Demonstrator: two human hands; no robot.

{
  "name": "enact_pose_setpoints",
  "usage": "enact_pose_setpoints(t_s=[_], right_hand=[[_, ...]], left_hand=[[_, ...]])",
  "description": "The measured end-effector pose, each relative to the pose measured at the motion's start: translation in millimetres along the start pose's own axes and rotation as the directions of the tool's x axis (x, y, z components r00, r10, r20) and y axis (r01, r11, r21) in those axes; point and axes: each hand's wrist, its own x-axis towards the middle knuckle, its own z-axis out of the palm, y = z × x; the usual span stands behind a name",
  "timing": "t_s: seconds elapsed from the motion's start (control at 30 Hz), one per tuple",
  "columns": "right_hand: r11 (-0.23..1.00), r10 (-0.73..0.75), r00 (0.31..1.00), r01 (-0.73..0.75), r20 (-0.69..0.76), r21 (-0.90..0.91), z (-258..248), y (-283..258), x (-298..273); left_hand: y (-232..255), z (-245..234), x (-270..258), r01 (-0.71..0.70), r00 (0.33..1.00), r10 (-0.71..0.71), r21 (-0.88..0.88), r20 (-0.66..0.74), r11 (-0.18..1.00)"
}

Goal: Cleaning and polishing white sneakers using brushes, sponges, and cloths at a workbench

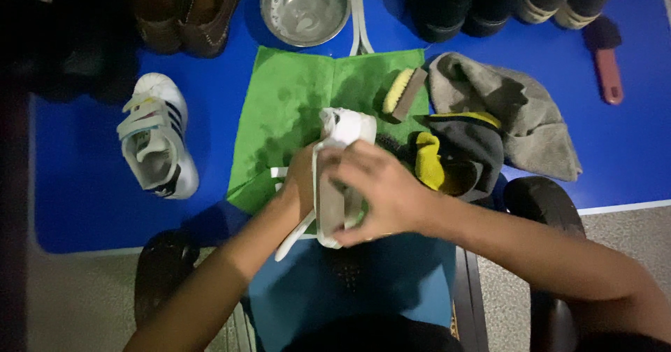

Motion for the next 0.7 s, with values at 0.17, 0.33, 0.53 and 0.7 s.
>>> enact_pose_setpoints(t_s=[0.17,0.33,0.53,0.7], right_hand=[[0.985,-0.088,0.996,0.082,-0.031,-0.154,-5.9,34.6,-1.9],[0.995,-0.096,0.994,0.094,0.052,0.040,8.5,0.7,-6.3],[0.988,-0.073,0.995,0.063,-0.069,-0.140,-4.2,42.8,5.0],[0.989,-0.148,0.985,0.145,0.088,0.037,9.2,5.4,-4.0]], left_hand=[[-5.7,4.5,-2.9,-0.003,1.000,0.003,0.007,0.009,1.000],[-6.0,0.0,-1.9,-0.010,1.000,0.010,0.017,-0.001,1.000],[-9.1,-1.8,0.1,-0.012,1.000,0.011,0.037,0.013,0.999],[-6.6,-3.3,-2.8,-0.022,1.000,0.022,0.054,-0.004,0.998]])
